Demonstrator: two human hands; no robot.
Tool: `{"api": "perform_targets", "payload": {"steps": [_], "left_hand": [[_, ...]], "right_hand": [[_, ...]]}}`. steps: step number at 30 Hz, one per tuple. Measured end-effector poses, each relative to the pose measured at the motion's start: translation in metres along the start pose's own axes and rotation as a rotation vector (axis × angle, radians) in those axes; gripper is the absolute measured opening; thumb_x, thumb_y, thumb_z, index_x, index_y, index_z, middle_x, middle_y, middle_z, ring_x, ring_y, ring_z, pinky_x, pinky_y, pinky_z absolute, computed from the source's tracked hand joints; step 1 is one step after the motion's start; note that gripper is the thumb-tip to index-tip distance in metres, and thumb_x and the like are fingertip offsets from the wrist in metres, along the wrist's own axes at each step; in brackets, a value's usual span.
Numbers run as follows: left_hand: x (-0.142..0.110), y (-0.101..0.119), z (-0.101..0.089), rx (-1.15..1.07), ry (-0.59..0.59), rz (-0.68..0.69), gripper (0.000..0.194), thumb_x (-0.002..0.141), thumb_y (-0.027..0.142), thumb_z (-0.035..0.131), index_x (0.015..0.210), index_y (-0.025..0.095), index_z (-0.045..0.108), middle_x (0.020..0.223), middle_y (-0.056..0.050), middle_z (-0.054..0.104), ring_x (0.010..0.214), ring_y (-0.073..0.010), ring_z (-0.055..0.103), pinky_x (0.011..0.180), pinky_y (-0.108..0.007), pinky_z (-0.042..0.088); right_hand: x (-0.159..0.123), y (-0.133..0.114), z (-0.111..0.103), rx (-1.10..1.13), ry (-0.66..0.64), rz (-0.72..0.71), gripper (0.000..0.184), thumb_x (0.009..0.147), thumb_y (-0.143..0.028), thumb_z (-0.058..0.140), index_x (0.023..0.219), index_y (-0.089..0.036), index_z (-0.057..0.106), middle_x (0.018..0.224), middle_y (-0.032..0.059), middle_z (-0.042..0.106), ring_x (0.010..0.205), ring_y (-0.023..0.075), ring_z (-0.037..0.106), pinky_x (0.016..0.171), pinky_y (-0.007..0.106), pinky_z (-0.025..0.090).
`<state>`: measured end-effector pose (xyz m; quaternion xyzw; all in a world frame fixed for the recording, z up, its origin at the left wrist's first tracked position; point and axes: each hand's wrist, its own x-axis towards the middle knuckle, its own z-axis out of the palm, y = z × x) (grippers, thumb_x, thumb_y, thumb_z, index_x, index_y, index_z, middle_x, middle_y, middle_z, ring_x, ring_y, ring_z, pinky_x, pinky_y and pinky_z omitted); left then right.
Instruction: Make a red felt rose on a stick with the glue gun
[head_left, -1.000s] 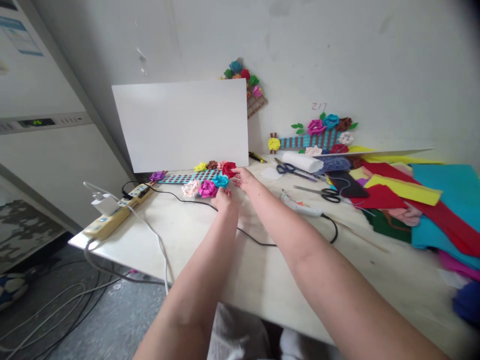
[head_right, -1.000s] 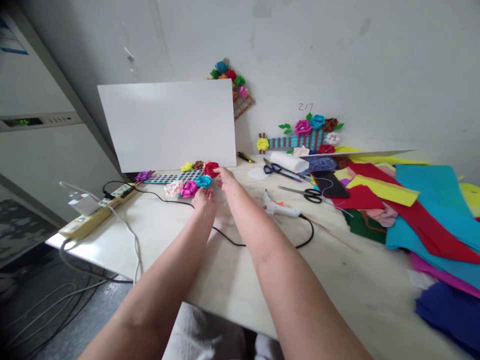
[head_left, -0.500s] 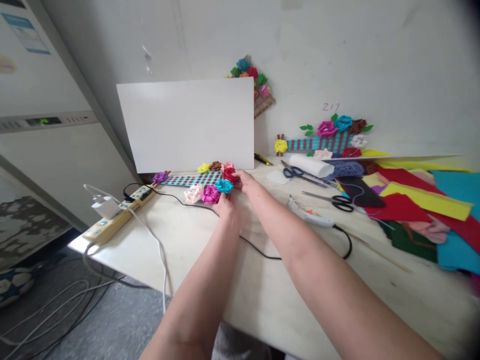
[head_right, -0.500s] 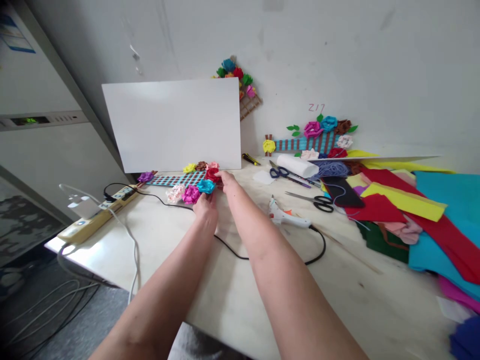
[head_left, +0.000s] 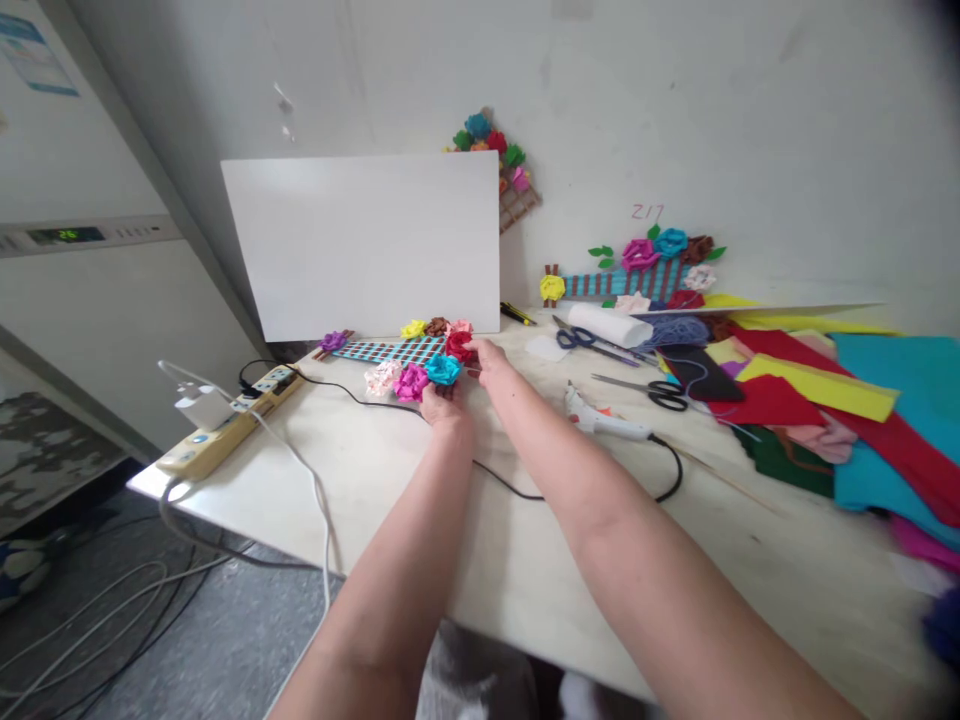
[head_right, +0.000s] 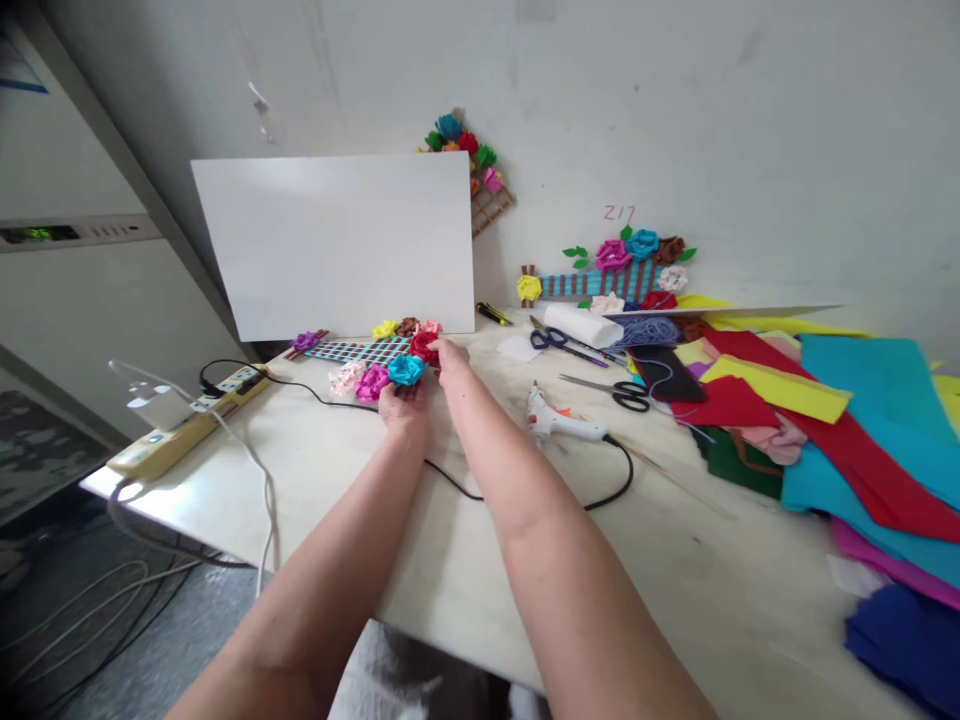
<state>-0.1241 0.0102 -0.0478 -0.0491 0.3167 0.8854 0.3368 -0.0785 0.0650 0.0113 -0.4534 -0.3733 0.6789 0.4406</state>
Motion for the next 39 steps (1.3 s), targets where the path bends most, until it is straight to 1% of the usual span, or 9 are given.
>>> {"api": "perform_targets", "payload": {"steps": [5,10,15,18,21,25,31,36,39], "left_hand": [[-0.007,-0.007,0.002,0.056,-0.013,0.124,0.010,0.071,0.014,0.049,0.078,0.019,0.053,0.075,-0.002,0.061,0.073,-0.0140,0.064,0.069,-0.026,0.055],[-0.028,-0.011,0.008,0.042,-0.037,0.132,0.014,0.070,0.013,0.051,0.082,0.020,0.053,0.078,-0.001,0.062,0.071,-0.0129,0.064,0.075,-0.028,0.055],[-0.051,-0.015,0.014,0.081,-0.236,0.250,0.021,0.070,0.016,0.053,0.090,0.021,0.056,0.079,-0.002,0.064,0.077,-0.0138,0.065,0.082,-0.030,0.054],[-0.060,-0.014,0.018,0.119,-0.356,0.252,0.026,0.069,0.017,0.055,0.094,0.020,0.059,0.081,-0.003,0.065,0.077,-0.0146,0.065,0.081,-0.031,0.054],[-0.063,-0.009,0.023,0.155,-0.508,0.208,0.026,0.067,0.017,0.059,0.092,0.019,0.060,0.080,-0.002,0.066,0.075,-0.0139,0.064,0.079,-0.029,0.053],[-0.061,-0.005,0.031,0.163,-0.577,0.110,0.018,0.065,0.013,0.060,0.082,0.019,0.058,0.067,0.002,0.061,0.064,-0.0108,0.061,0.075,-0.027,0.052],[-0.053,-0.007,0.043,0.133,-0.637,-0.122,0.010,0.065,0.008,0.056,0.072,0.016,0.057,0.066,-0.001,0.064,0.063,-0.0137,0.063,0.075,-0.032,0.054],[-0.054,-0.018,0.043,0.077,-0.641,-0.195,0.013,0.064,0.005,0.052,0.069,0.016,0.057,0.063,-0.001,0.065,0.062,-0.0129,0.062,0.071,-0.030,0.056],[-0.057,-0.026,0.039,0.070,-0.633,-0.217,0.011,0.064,0.005,0.053,0.066,0.016,0.055,0.061,0.000,0.063,0.059,-0.0119,0.061,0.069,-0.029,0.056]], "right_hand": [[-0.008,-0.003,-0.010,0.053,0.074,-0.037,0.009,0.063,-0.015,0.062,0.072,-0.016,0.061,0.051,-0.0041,0.060,0.054,0.0128,0.056,0.055,0.027,0.039],[-0.017,-0.010,-0.028,0.084,0.073,-0.065,0.011,0.062,-0.015,0.061,0.073,-0.016,0.062,0.052,-0.0041,0.061,0.055,0.0126,0.057,0.057,0.027,0.039],[-0.027,-0.023,-0.050,0.114,0.017,-0.069,0.008,0.065,-0.015,0.060,0.072,-0.015,0.062,0.055,-0.0030,0.063,0.056,0.0118,0.057,0.059,0.027,0.039],[-0.033,-0.030,-0.063,0.156,-0.005,-0.066,0.005,0.068,-0.015,0.058,0.072,-0.015,0.061,0.055,-0.0031,0.062,0.057,0.0112,0.056,0.059,0.026,0.040],[-0.040,-0.034,-0.076,0.227,-0.002,-0.082,0.006,0.071,-0.015,0.054,0.072,-0.015,0.061,0.057,-0.0029,0.062,0.058,0.0111,0.056,0.058,0.025,0.041],[-0.049,-0.038,-0.093,0.302,0.017,-0.115,0.009,0.073,-0.014,0.053,0.074,-0.016,0.062,0.062,-0.0024,0.064,0.059,0.0109,0.058,0.057,0.024,0.043],[-0.064,-0.043,-0.112,0.371,0.093,-0.163,0.007,0.073,-0.013,0.055,0.075,-0.016,0.060,0.063,-0.0018,0.063,0.059,0.0109,0.059,0.055,0.023,0.045],[-0.076,-0.036,-0.123,0.418,0.142,-0.206,0.005,0.071,-0.011,0.057,0.072,-0.015,0.060,0.062,0.0000,0.064,0.057,0.0105,0.058,0.053,0.022,0.048],[-0.079,-0.029,-0.129,0.438,0.157,-0.192,0.006,0.071,-0.009,0.056,0.071,-0.014,0.060,0.060,0.0001,0.063,0.054,0.0098,0.057,0.051,0.021,0.047]]}}
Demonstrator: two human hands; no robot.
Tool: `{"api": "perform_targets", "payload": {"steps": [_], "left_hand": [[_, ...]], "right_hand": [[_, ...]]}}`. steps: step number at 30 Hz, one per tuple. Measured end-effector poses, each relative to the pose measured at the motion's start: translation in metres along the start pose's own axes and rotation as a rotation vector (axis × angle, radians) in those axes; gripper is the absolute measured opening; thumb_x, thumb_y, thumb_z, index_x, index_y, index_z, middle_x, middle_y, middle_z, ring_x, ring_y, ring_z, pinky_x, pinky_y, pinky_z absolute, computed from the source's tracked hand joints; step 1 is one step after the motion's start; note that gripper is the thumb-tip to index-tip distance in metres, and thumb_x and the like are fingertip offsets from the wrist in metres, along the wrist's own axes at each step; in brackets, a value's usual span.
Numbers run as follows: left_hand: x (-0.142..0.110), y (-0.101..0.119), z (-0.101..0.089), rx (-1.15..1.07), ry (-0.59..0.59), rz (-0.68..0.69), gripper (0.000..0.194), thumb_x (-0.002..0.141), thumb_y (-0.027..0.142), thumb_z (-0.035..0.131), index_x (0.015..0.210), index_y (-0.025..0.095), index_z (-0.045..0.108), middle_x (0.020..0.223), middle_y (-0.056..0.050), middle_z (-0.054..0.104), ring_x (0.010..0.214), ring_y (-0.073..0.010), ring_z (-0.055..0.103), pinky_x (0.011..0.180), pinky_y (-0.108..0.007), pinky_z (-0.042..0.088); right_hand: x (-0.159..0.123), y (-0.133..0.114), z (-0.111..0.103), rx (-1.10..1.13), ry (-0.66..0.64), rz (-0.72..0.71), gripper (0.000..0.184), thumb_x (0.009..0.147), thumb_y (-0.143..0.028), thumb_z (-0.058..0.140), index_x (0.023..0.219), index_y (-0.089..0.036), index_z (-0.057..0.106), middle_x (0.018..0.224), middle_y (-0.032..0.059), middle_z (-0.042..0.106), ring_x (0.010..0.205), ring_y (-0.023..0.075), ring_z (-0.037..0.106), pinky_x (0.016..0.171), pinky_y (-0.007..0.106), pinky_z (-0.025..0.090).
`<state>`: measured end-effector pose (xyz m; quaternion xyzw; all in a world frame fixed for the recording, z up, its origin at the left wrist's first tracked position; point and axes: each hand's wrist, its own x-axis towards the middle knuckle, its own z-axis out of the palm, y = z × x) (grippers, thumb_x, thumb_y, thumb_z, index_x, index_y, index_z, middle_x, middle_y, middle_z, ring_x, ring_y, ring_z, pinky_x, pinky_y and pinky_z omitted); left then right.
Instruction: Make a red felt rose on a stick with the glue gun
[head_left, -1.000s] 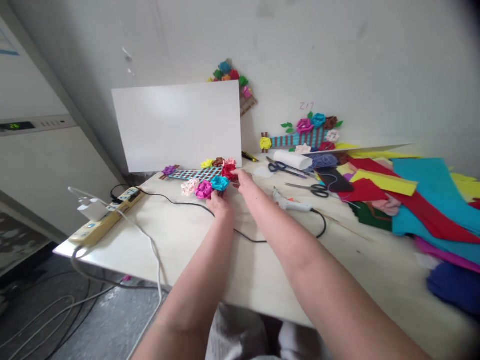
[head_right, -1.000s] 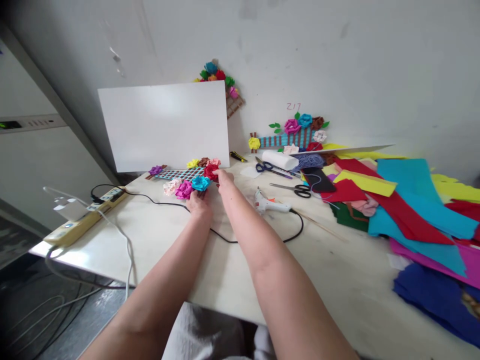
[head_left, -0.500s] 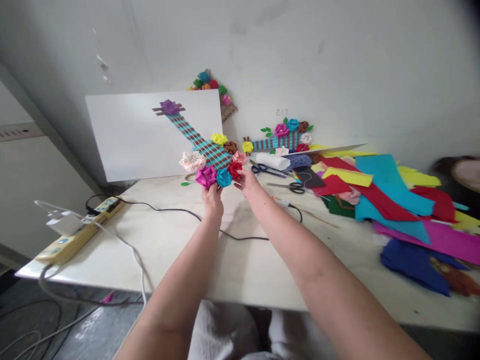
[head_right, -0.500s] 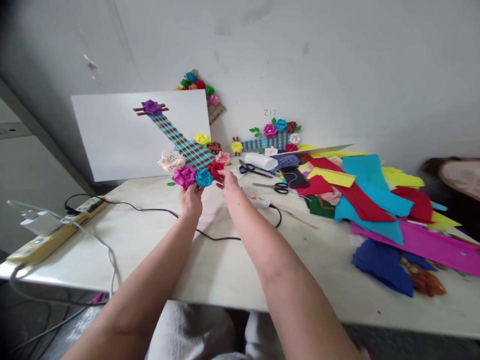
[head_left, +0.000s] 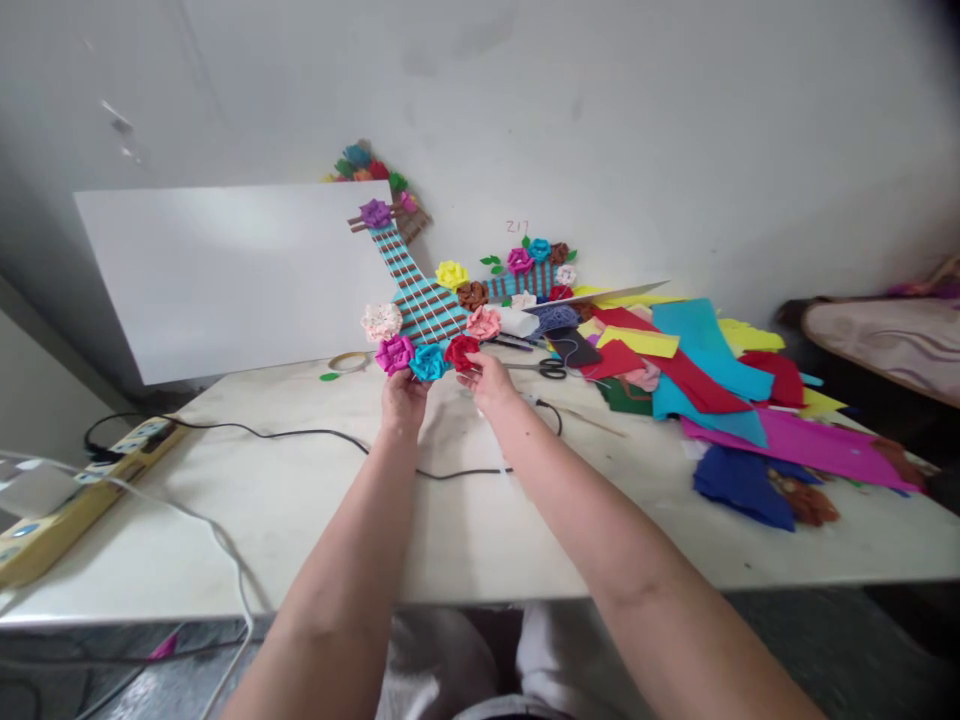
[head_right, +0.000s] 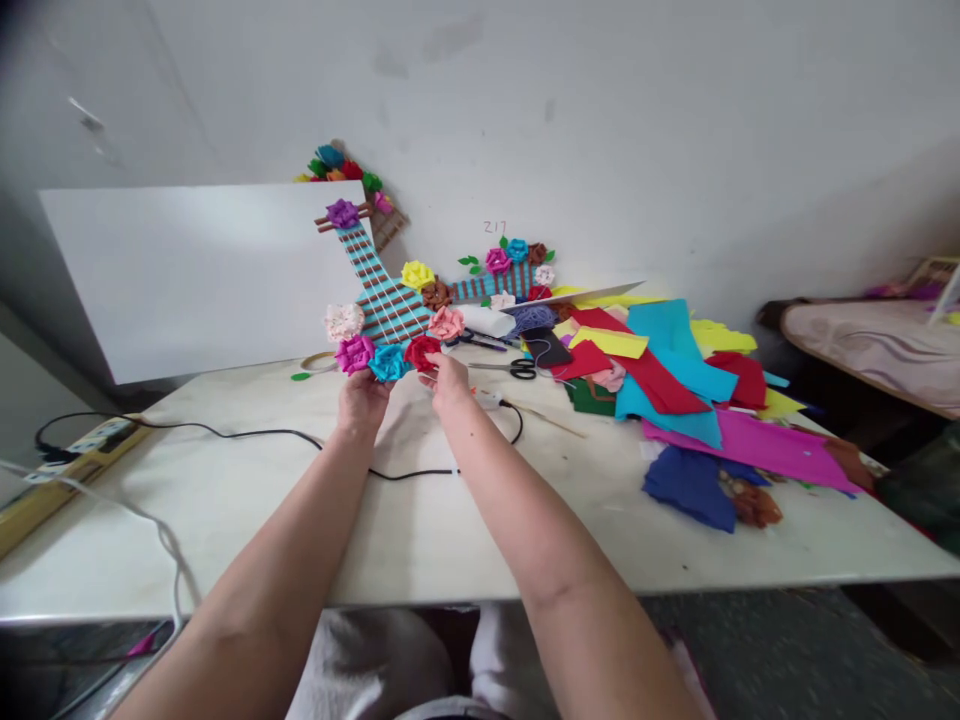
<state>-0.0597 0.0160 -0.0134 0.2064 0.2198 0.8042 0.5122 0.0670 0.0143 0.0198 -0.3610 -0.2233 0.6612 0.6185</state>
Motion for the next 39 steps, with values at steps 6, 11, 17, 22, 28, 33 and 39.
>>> {"api": "perform_targets", "payload": {"steps": [6,11,17,22,28,33,39], "left_hand": [[-0.004,-0.007,-0.004,0.016,-0.006,-0.024,0.011,0.064,0.006,0.055,0.063,0.016,0.052,0.059,0.001,0.061,0.057,-0.0110,0.060,0.064,-0.025,0.055],[-0.004,-0.004,-0.005,0.000,-0.011,-0.034,0.013,0.065,0.004,0.052,0.067,0.016,0.054,0.064,0.000,0.063,0.060,-0.0126,0.061,0.069,-0.030,0.056],[-0.004,-0.003,-0.007,0.009,-0.038,-0.032,0.012,0.065,0.005,0.056,0.069,0.017,0.055,0.066,0.000,0.064,0.063,-0.0124,0.062,0.070,-0.029,0.055],[-0.004,-0.002,-0.008,0.023,-0.039,-0.037,0.012,0.064,0.005,0.055,0.066,0.017,0.053,0.062,0.001,0.062,0.059,-0.0112,0.059,0.066,-0.026,0.054],[-0.006,-0.002,-0.006,0.040,-0.029,-0.039,0.013,0.065,0.005,0.049,0.063,0.018,0.051,0.057,0.001,0.058,0.055,-0.0108,0.056,0.064,-0.025,0.053],[-0.005,-0.001,-0.007,0.055,-0.025,-0.050,0.012,0.067,0.006,0.048,0.066,0.017,0.052,0.059,0.000,0.060,0.057,-0.0109,0.056,0.066,-0.026,0.053],[-0.005,0.000,-0.008,0.049,-0.020,-0.070,0.014,0.066,0.004,0.050,0.065,0.017,0.051,0.058,0.001,0.059,0.053,-0.0104,0.055,0.062,-0.024,0.052]], "right_hand": [[0.003,0.007,-0.011,-0.012,0.071,-0.031,0.005,0.070,-0.009,0.058,0.069,-0.014,0.059,0.056,-0.0016,0.062,0.049,0.0087,0.054,0.050,0.021,0.047],[0.001,0.008,-0.012,-0.047,0.086,-0.073,0.006,0.072,-0.009,0.059,0.068,-0.014,0.057,0.054,-0.0024,0.061,0.048,0.0088,0.054,0.050,0.022,0.048],[-0.005,0.008,-0.010,-0.053,0.067,-0.053,0.007,0.071,-0.009,0.060,0.068,-0.015,0.058,0.057,-0.0016,0.062,0.050,0.0093,0.056,0.049,0.022,0.049],[-0.004,0.009,-0.010,-0.107,0.086,-0.042,0.008,0.073,-0.009,0.060,0.068,-0.015,0.056,0.051,-0.0016,0.060,0.047,0.0102,0.055,0.047,0.022,0.047],[-0.003,0.009,-0.013,-0.169,0.103,-0.083,0.012,0.070,-0.009,0.062,0.068,-0.017,0.054,0.048,-0.0027,0.060,0.046,0.0113,0.056,0.046,0.023,0.046],[-0.002,0.004,-0.014,-0.249,0.107,-0.082,0.013,0.067,-0.010,0.066,0.064,-0.017,0.055,0.047,-0.0029,0.058,0.046,0.0120,0.056,0.042,0.021,0.041],[0.005,0.001,-0.021,-0.373,0.098,-0.091,0.013,0.062,-0.014,0.071,0.067,-0.016,0.059,0.048,-0.0023,0.060,0.047,0.0119,0.057,0.041,0.020,0.037]]}}
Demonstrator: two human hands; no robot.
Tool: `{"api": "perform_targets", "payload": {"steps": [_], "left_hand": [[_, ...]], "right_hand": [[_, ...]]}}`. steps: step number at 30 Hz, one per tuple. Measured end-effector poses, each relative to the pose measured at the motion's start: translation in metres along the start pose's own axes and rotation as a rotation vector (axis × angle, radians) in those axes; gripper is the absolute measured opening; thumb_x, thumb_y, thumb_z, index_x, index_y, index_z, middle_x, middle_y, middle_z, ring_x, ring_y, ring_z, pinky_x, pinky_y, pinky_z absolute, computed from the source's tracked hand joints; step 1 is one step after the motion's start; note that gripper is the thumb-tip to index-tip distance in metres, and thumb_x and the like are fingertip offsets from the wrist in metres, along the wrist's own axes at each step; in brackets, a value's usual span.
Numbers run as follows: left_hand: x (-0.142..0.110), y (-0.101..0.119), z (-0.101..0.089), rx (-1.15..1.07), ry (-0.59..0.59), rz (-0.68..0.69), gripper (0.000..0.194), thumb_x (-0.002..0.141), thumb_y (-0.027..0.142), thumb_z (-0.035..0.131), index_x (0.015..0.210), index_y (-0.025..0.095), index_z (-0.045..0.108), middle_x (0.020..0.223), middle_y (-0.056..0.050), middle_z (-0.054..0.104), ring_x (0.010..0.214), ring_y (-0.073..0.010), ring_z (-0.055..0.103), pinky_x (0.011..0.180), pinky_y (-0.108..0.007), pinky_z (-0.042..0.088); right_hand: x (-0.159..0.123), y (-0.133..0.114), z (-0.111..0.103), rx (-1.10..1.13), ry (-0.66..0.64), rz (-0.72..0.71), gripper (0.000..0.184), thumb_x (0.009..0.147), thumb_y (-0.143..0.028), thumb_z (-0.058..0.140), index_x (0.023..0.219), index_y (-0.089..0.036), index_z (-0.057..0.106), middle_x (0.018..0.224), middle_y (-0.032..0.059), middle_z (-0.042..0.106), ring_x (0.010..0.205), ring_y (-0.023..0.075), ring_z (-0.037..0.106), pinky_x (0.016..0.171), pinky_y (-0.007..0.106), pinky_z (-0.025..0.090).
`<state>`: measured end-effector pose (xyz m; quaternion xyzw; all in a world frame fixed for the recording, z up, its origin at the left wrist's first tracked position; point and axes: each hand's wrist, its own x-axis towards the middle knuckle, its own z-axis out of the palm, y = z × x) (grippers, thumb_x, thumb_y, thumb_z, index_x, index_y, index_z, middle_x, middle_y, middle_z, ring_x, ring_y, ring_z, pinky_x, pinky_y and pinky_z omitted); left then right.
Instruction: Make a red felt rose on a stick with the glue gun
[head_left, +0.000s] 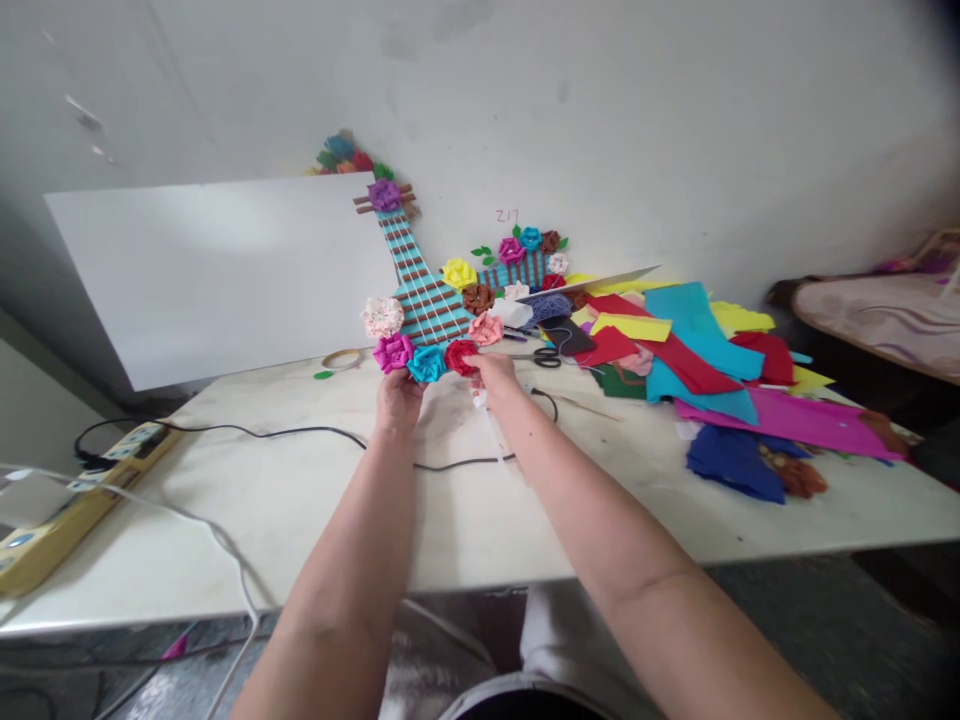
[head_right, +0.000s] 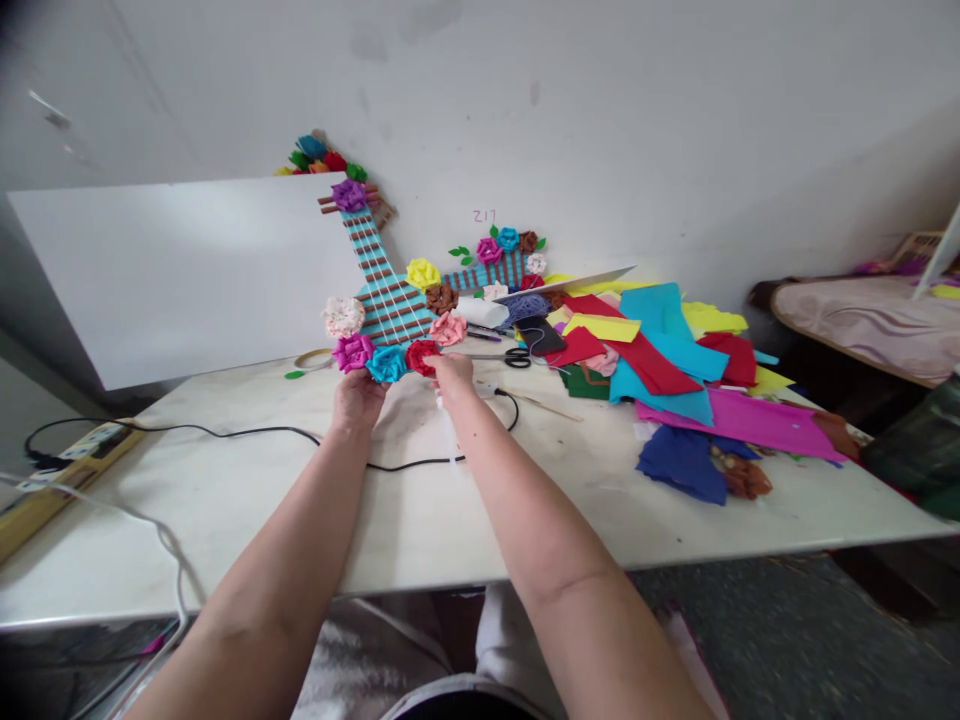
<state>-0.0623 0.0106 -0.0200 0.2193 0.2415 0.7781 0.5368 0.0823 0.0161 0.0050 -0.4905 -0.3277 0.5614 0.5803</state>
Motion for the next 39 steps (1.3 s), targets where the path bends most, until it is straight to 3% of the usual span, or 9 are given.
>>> {"api": "perform_targets", "payload": {"steps": [17,26,39], "left_hand": [[0.002,0.000,-0.002,-0.019,-0.002,-0.006,0.014,0.067,0.003,0.048,0.066,0.015,0.055,0.062,-0.001,0.063,0.058,-0.0122,0.059,0.062,-0.027,0.053],[0.001,0.000,-0.001,-0.040,0.006,-0.028,0.013,0.066,0.004,0.049,0.063,0.016,0.053,0.059,0.000,0.062,0.056,-0.0117,0.059,0.063,-0.026,0.054],[0.001,0.001,-0.001,-0.073,0.012,-0.037,0.014,0.065,0.004,0.050,0.065,0.016,0.056,0.061,-0.001,0.065,0.058,-0.0125,0.062,0.065,-0.026,0.055]], "right_hand": [[-0.002,-0.003,-0.001,0.024,-0.002,0.029,0.009,0.066,-0.016,0.067,0.069,-0.017,0.059,0.045,-0.0050,0.056,0.044,0.0110,0.053,0.042,0.021,0.035],[-0.019,-0.007,0.005,0.262,-0.036,0.094,0.007,0.071,-0.008,0.063,0.069,-0.014,0.059,0.054,-0.0022,0.064,0.050,0.0095,0.057,0.045,0.020,0.039],[-0.023,-0.006,0.010,0.351,-0.029,0.120,0.004,0.071,-0.009,0.062,0.071,-0.014,0.062,0.057,-0.0018,0.064,0.054,0.0097,0.058,0.047,0.020,0.039]]}}
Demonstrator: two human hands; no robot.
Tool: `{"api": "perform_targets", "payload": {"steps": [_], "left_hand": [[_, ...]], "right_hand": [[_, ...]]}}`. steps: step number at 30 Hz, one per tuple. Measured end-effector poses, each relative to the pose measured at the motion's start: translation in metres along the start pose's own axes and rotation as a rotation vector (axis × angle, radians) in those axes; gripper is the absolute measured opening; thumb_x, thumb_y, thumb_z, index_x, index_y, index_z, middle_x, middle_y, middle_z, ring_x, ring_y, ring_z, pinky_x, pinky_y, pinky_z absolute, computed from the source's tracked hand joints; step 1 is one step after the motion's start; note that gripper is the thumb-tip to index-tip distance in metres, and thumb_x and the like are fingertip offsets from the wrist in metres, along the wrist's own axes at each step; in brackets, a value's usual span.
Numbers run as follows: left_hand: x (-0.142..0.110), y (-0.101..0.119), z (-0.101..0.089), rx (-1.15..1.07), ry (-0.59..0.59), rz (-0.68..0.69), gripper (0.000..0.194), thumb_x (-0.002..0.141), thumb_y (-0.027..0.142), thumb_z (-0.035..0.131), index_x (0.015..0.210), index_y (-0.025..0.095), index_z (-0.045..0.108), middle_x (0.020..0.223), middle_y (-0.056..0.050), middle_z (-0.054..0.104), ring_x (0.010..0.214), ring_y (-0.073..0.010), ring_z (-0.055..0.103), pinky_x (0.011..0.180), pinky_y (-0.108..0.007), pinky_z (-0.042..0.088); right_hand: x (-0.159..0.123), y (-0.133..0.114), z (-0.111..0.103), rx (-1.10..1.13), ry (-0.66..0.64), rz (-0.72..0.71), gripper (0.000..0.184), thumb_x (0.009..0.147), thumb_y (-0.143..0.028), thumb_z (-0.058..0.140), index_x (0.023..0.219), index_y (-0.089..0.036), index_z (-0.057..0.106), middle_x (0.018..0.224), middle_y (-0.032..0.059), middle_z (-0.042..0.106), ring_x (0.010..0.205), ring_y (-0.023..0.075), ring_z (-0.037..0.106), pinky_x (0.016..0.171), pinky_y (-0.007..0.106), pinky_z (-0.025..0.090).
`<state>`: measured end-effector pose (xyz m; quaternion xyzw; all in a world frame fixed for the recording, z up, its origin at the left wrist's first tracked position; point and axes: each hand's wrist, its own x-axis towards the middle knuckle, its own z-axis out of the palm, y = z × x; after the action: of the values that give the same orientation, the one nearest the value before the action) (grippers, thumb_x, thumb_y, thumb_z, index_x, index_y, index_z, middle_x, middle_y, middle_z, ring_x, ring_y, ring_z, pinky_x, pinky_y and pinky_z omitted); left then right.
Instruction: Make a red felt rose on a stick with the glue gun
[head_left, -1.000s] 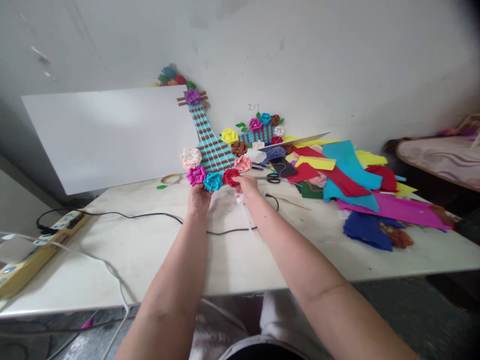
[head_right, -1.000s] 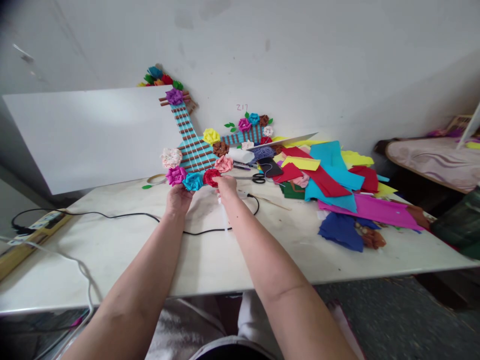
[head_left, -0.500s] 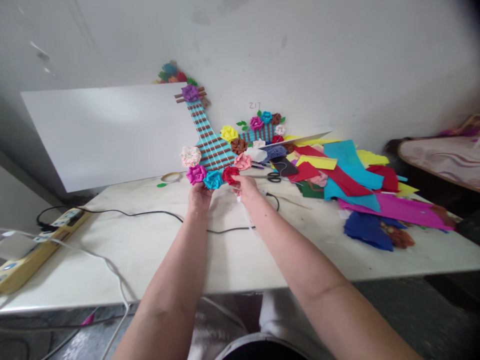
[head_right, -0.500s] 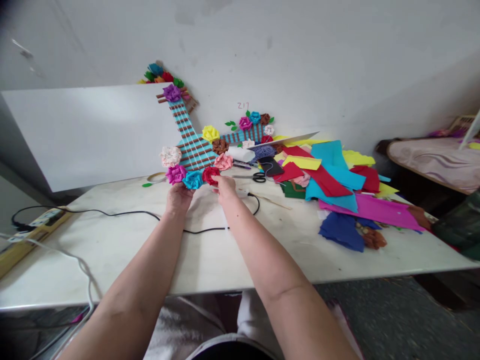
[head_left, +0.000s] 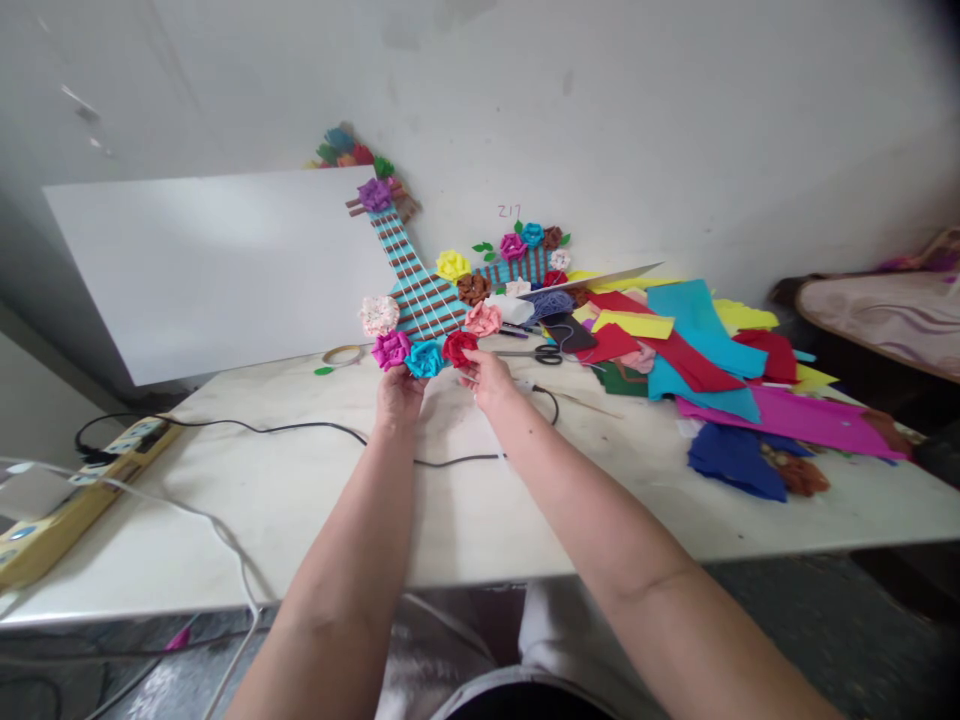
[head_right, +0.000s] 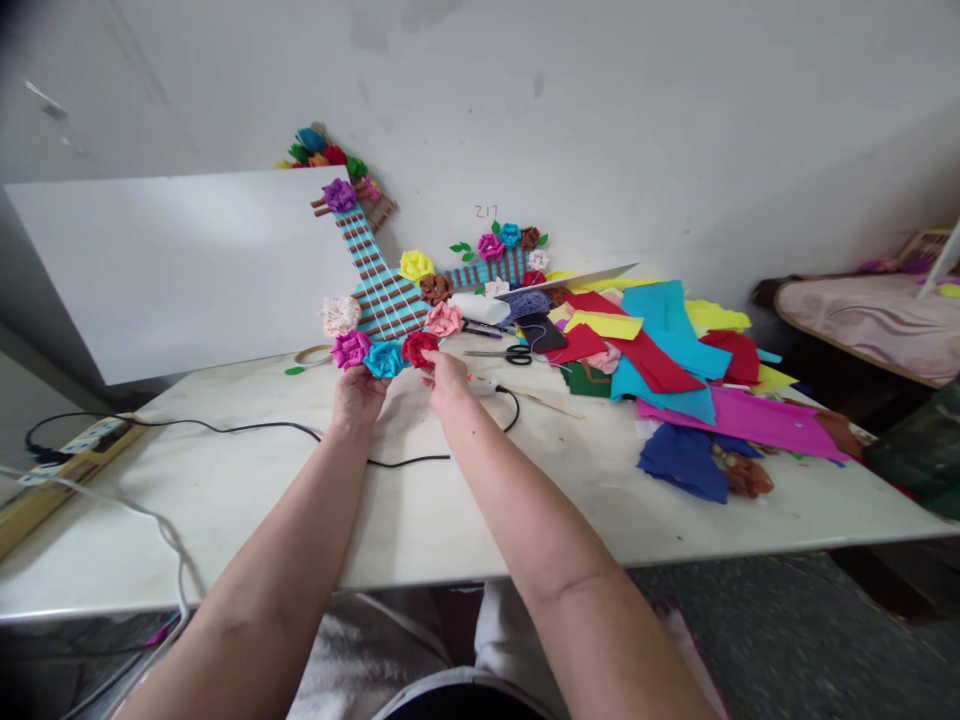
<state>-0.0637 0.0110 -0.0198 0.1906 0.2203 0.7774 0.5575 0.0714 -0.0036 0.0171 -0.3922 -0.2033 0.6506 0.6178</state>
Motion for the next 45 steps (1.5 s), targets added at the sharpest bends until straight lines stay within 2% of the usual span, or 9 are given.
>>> {"api": "perform_targets", "payload": {"steps": [11,18,24,32,38,45], "left_hand": [[0.002,-0.004,-0.001,0.037,-0.006,0.007,0.012,0.066,0.005,0.051,0.063,0.016,0.055,0.058,0.001,0.061,0.054,-0.0111,0.059,0.064,-0.025,0.054],[0.002,-0.007,-0.002,0.052,-0.015,0.007,0.012,0.066,0.005,0.051,0.064,0.016,0.055,0.059,0.000,0.062,0.057,-0.0116,0.060,0.066,-0.026,0.055],[0.002,-0.008,-0.002,0.043,-0.018,0.009,0.011,0.065,0.006,0.052,0.065,0.016,0.055,0.060,0.001,0.062,0.057,-0.0110,0.060,0.066,-0.026,0.055],[0.001,-0.007,-0.001,0.046,-0.019,0.010,0.013,0.066,0.005,0.052,0.066,0.017,0.054,0.059,0.001,0.062,0.057,-0.0112,0.059,0.069,-0.026,0.055],[-0.001,-0.006,0.000,0.021,-0.030,0.001,0.012,0.067,0.006,0.051,0.064,0.017,0.055,0.057,0.001,0.060,0.053,-0.0104,0.058,0.065,-0.024,0.054],[-0.001,-0.005,-0.001,0.028,-0.043,-0.002,0.010,0.067,0.006,0.052,0.062,0.016,0.054,0.053,0.002,0.058,0.047,-0.0095,0.054,0.050,-0.020,0.048]], "right_hand": [[-0.005,0.007,0.004,0.041,0.076,-0.027,0.005,0.070,-0.011,0.064,0.068,-0.014,0.061,0.060,-0.0019,0.065,0.055,0.0082,0.056,0.048,0.019,0.039],[-0.006,0.011,0.008,0.078,0.142,-0.067,0.008,0.067,-0.010,0.063,0.065,-0.015,0.058,0.053,-0.0046,0.058,0.055,0.0081,0.052,0.049,0.018,0.040],[-0.006,0.011,0.009,0.091,0.153,-0.086,0.011,0.068,-0.009,0.064,0.064,-0.016,0.056,0.050,-0.0063,0.055,0.053,0.0076,0.050,0.049,0.018,0.040],[-0.003,0.011,0.006,0.082,0.155,-0.089,0.012,0.066,-0.008,0.065,0.064,-0.016,0.057,0.054,-0.0050,0.059,0.055,0.0089,0.053,0.049,0.020,0.040],[0.001,0.012,0.004,0.077,0.129,-0.093,0.011,0.066,-0.008,0.064,0.068,-0.016,0.058,0.055,-0.0048,0.061,0.054,0.0089,0.054,0.048,0.019,0.039],[0.001,0.012,0.005,0.073,0.110,-0.090,0.008,0.066,-0.007,0.063,0.068,-0.015,0.060,0.054,-0.0043,0.062,0.052,0.0079,0.053,0.048,0.019,0.038]]}}
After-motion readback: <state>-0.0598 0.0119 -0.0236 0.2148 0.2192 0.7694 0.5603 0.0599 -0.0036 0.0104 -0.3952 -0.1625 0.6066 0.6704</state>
